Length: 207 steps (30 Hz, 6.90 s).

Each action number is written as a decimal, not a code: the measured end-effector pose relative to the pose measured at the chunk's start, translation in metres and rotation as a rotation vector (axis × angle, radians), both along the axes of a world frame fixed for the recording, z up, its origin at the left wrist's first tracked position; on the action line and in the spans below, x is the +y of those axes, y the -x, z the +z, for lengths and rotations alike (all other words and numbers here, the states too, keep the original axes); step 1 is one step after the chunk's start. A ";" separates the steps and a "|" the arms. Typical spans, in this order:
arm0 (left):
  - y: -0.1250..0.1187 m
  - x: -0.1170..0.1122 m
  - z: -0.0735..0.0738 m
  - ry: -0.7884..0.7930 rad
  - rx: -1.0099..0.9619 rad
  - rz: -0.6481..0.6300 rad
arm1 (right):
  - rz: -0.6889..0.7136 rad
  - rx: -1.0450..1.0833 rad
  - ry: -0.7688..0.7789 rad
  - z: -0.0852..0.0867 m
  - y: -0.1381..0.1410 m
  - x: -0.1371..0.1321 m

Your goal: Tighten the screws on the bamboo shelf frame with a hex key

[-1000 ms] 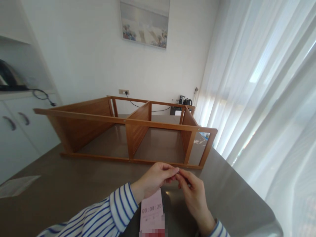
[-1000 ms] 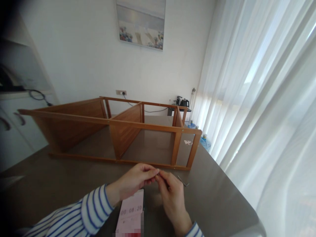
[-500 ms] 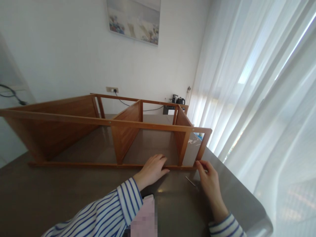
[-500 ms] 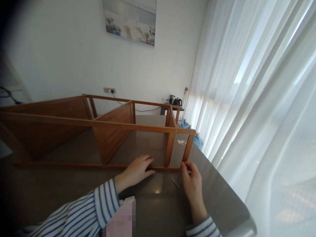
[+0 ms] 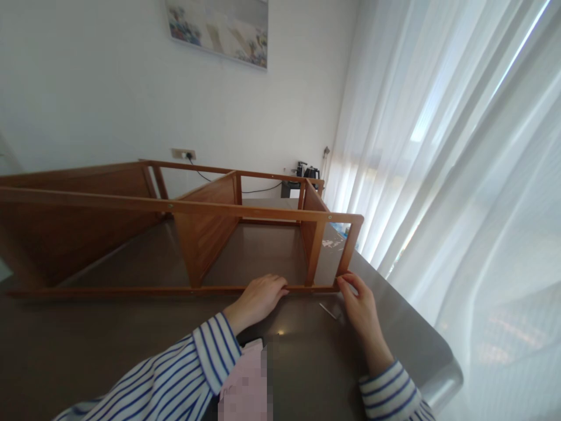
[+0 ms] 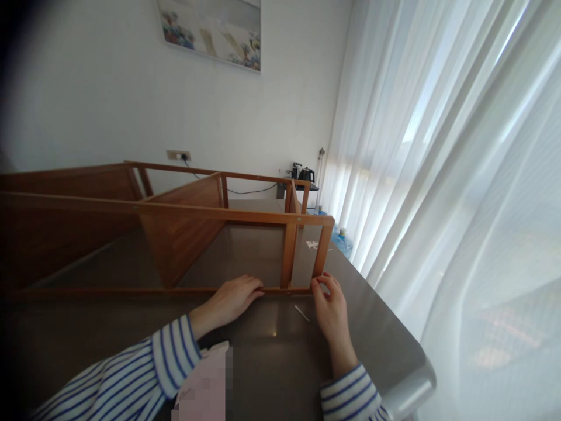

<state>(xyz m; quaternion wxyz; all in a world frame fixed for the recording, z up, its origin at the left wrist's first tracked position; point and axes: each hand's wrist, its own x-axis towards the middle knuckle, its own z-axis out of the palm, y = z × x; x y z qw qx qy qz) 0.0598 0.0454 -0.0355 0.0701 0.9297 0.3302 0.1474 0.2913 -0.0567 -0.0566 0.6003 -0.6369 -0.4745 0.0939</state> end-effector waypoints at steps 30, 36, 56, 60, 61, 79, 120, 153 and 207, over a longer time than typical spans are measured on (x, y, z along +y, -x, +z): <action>-0.035 -0.032 0.064 -0.324 0.121 0.118 | 0.534 0.806 -0.383 0.038 0.017 -0.008; -0.029 -0.031 0.073 -0.463 0.047 0.162 | 0.526 0.773 -0.440 0.043 0.033 -0.012; -0.020 -0.025 0.077 -0.694 -0.099 0.139 | 0.679 0.658 -0.463 0.030 0.060 -0.013; -0.020 -0.023 0.076 -0.698 -0.094 0.131 | 0.708 0.684 -0.462 0.030 0.060 -0.014; -0.020 -0.023 0.076 -0.698 -0.089 0.128 | 0.709 0.693 -0.458 0.029 0.061 -0.014; -0.021 -0.023 0.077 -0.655 -0.060 0.075 | 0.694 0.742 -0.445 0.032 0.061 -0.015; -0.020 -0.023 0.075 -0.676 -0.073 0.056 | -0.130 -0.492 -0.442 0.042 0.077 -0.020; -0.019 -0.022 0.077 -0.722 -0.069 0.038 | -0.199 -0.604 -0.215 0.056 0.083 -0.023; -0.017 -0.022 0.075 -0.716 -0.090 0.032 | -0.031 -1.247 0.609 0.000 0.015 -0.050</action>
